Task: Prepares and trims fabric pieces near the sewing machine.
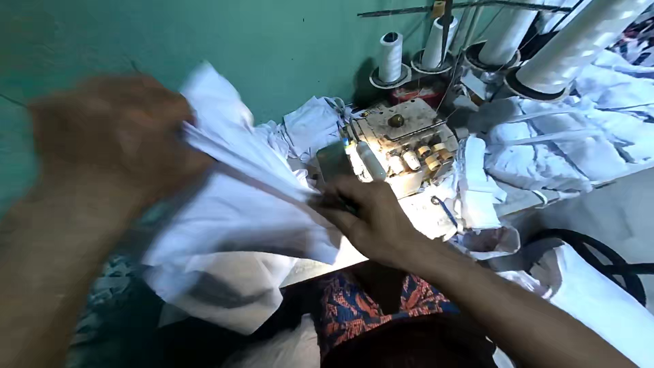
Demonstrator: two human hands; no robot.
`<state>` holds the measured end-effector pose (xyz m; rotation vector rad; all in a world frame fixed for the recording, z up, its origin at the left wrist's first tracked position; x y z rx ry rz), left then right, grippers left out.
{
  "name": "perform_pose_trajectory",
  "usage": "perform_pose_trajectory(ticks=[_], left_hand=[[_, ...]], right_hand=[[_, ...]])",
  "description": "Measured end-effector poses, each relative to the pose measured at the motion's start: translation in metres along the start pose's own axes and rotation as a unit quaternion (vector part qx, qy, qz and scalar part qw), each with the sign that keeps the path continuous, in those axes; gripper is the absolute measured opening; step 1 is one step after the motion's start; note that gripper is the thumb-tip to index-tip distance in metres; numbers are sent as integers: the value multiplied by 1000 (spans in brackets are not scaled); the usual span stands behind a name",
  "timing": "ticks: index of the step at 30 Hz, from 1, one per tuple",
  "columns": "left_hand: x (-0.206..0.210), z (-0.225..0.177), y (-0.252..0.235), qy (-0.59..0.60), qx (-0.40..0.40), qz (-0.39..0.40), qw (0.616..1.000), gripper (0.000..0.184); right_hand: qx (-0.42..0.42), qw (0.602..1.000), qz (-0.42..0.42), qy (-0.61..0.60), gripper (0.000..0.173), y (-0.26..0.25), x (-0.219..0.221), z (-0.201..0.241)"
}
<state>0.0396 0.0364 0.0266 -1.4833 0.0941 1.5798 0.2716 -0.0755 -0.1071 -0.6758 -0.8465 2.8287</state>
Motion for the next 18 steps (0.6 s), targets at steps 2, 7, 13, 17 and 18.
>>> perform_pose_trajectory(ticks=[2, 7, 13, 17, 18], left_hand=[[45, -41, 17, 73, 28, 100, 992, 51], [153, -99, 41, 455, -22, 209, 865, 22], [212, -141, 21, 361, -155, 126, 911, 9], [239, -159, 9, 288, -121, 76, 947, 13], [242, -162, 4, 276, -127, 65, 951, 15]], right_hand=[[71, 995, -11, 64, 19, 52, -2, -59], [243, 963, -99, 70, 23, 141, -3, -142], [350, 923, -142, -71, 16, 172, 1, -162], [348, 914, -180, -109, 13, 171, 3, -156], [344, 912, -190, -119, 14, 170, 2, -155]])
Point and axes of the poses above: each hand's wrist, its own y-axis away from the middle knuckle, its own x-axis out of the palm, z = x × y, the point moved 6 cm from there along -y, towards the middle knuckle, and after that the axes turned 5 degrees about -z, right-handed, at the moved point
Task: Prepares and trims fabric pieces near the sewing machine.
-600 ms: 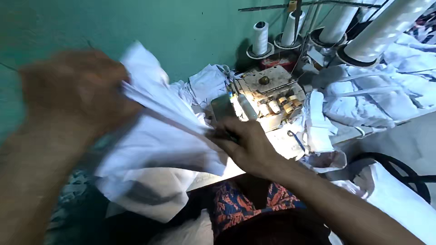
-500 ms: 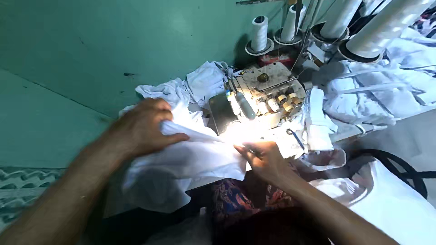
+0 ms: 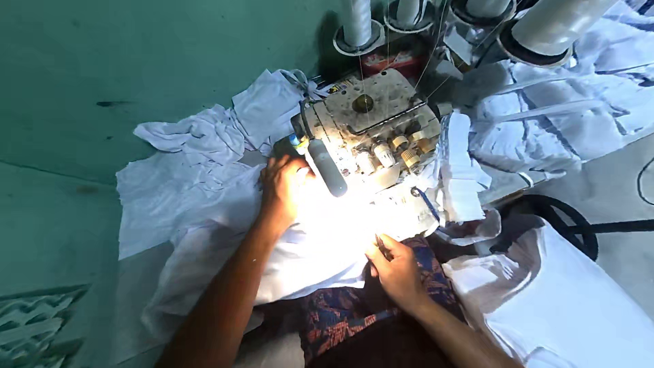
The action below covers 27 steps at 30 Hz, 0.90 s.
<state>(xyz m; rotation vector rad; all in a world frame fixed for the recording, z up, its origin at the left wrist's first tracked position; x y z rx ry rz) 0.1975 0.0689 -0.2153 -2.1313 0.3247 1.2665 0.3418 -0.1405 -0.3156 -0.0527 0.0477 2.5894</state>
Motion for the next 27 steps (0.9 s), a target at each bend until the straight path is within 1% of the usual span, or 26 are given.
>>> perform_pose_trajectory(ticks=[4, 7, 9, 11, 13, 15, 17, 18, 20, 22, 23, 24, 27], left_hand=[[7, -9, -16, -14, -40, -27, 999, 29], [9, -12, -16, -11, -32, -43, 999, 35], [9, -15, -13, -31, -41, -34, 998, 36], [13, -13, -10, -67, -72, -16, 995, 34], [17, -11, -9, -94, -100, 3, 991, 40], [21, -8, -8, -105, -106, 11, 989, 42], [27, 5, -7, -109, -105, 14, 988, 46], [30, 12, -8, -111, -97, 10, 989, 42], [28, 17, -13, -90, -93, -8, 992, 36], [17, 16, -16, -56, -118, -25, 991, 40], [12, 17, -16, -45, -126, -39, 990, 46], [7, 17, -11, -41, -117, -64, 990, 50], [-13, -7, 24, 3, -32, -154, 988, 46]], right_hand=[[-21, 998, -17, -61, 13, -3, 1, 10], [-21, 996, -15, -85, 12, -5, 1, 13], [-13, 996, -12, -91, 11, -4, 0, 13], [-13, 995, -13, -100, 12, -1, -1, 11], [-20, 994, -15, -106, 12, 1, -2, 10], [-23, 994, -12, -104, 12, 1, -3, 9], [-10, 996, -2, -93, 12, -3, -1, 6], [-1, 997, 1, -75, 12, -6, 1, 3], [14, 999, 6, -37, 12, -16, 3, -1], [22, 999, 5, -23, 12, -23, 4, -5], [24, 1000, 0, -20, 12, -26, 4, -5], [20, 1000, -4, -17, 12, -27, 1, -4], [-26, 1000, -7, 8, 17, -18, -19, -2]])
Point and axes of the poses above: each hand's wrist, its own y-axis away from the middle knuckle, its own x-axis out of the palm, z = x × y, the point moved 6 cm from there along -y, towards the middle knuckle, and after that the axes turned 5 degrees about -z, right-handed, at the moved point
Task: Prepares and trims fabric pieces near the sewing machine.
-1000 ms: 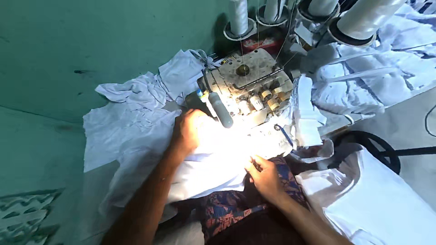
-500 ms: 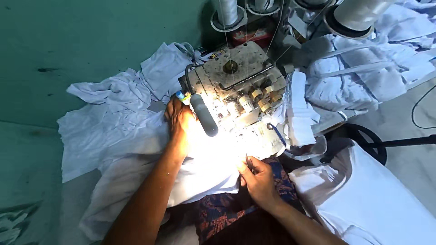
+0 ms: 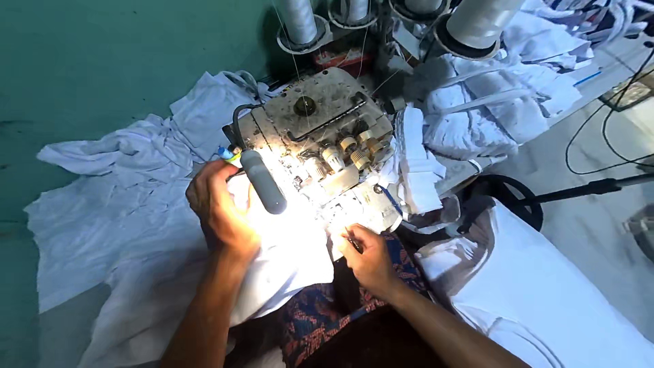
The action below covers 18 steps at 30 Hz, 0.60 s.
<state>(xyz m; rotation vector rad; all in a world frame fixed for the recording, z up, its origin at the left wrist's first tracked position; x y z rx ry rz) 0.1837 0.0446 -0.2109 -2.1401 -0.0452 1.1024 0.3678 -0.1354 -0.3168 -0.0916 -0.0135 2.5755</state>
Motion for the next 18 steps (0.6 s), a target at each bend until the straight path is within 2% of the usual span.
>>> perform_pose_trajectory(ticks=[3, 6, 8, 11, 15, 18], left_hand=[[-27, -25, 55, 57, 46, -9, 997, 45], [-42, -48, 112, 142, 52, 6, 988, 24], [-39, -65, 143, 215, 41, 44, 975, 16], [-19, -89, 170, 299, 34, 111, 947, 13], [21, -113, 171, 327, 4, 209, 922, 22], [50, -118, 165, 341, -73, 267, 898, 31]], right_hand=[[-24, 999, -15, 28, 18, 20, -40, -6], [18, 993, -101, 66, 18, 39, -86, -23], [43, 984, -158, 74, 19, 43, -108, -36], [94, 982, -153, 64, 40, 36, -111, -53], [181, 978, -99, -33, 23, 21, -95, -77], [232, 958, -87, -143, 15, 27, -86, -65]])
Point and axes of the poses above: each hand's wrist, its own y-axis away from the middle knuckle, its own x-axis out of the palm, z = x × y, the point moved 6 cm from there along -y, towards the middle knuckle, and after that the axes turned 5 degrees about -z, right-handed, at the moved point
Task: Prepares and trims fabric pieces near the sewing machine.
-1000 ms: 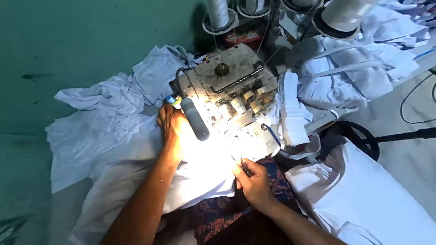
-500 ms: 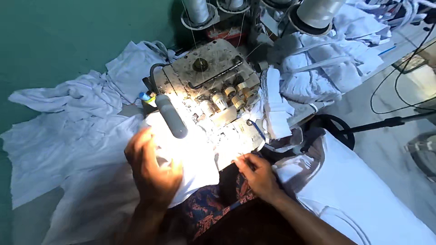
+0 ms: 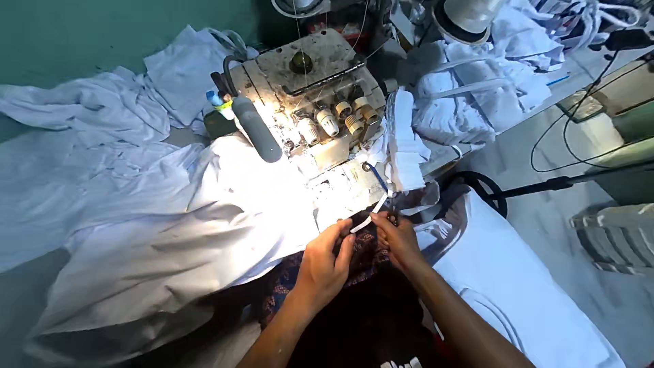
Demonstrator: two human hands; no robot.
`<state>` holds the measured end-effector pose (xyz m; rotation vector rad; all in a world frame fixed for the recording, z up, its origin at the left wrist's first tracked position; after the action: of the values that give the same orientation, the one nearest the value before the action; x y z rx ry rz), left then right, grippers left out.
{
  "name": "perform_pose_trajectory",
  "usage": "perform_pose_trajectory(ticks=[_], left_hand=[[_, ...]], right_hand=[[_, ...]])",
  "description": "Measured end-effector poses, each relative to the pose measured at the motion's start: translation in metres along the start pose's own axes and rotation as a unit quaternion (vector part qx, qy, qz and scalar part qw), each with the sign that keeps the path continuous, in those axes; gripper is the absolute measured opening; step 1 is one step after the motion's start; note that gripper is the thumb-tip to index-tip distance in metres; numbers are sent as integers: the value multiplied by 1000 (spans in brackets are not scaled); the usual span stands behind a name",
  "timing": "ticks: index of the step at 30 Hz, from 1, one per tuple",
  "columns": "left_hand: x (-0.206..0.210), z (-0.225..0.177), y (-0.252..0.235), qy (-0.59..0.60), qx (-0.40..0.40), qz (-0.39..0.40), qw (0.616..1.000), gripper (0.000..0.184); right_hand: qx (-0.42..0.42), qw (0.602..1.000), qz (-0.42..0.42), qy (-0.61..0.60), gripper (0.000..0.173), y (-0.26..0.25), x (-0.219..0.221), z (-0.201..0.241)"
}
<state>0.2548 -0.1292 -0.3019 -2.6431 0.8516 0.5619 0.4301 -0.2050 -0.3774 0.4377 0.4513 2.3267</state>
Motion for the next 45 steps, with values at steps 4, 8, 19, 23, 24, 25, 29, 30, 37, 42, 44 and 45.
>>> perform_pose_trajectory(ticks=[4, 8, 19, 23, 24, 25, 29, 30, 37, 42, 44, 45], left_hand=[[25, 19, -19, 103, -167, 123, 973, 37], [39, 24, -21, 210, -288, 194, 914, 20], [34, 25, -11, 234, -336, 196, 891, 13], [34, 25, -10, 230, -344, 192, 890, 13], [34, 25, -10, 231, -344, 191, 890, 13], [33, 25, -9, 235, -343, 190, 890, 13], [33, 25, -8, 247, -340, 186, 888, 13], [33, 25, -8, 247, -340, 185, 888, 14], [34, 25, -6, 255, -348, 182, 884, 13], [32, 23, -6, 262, -334, 171, 889, 13], [29, 22, -6, 295, -311, 129, 894, 14], [28, 23, -5, 321, -300, 95, 893, 15]], right_hand=[[42, 995, 10, -90, 13, 14, 4, 9], [39, 996, 10, -79, 13, 16, 5, 14], [-78, 957, 179, 213, 33, 37, -24, 2], [-63, 959, 205, 184, 31, 37, -10, 6], [-65, 959, 207, 181, 30, 36, -7, 7], [-69, 959, 210, 175, 29, 36, -5, 8], [-84, 961, 206, 165, 25, 37, 1, 8], [-88, 960, 204, 170, 25, 37, 1, 8], [-101, 959, 197, 174, 24, 37, 0, 8], [-95, 968, 155, 174, 29, 37, -2, 5], [-86, 980, 136, 117, 32, 40, 0, 4], [-87, 985, 127, 75, 32, 42, 3, 3]])
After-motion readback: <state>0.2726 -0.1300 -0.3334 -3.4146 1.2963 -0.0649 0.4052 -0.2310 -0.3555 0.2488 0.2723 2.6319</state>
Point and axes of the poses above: each hand's wrist, its own y-axis away from the middle knuckle, its own x-axis out of the palm, z = x × y, the point moved 6 cm from there along -y, towards the middle knuckle, and after that the axes turned 5 degrees about -z, right-handed, at the moved point
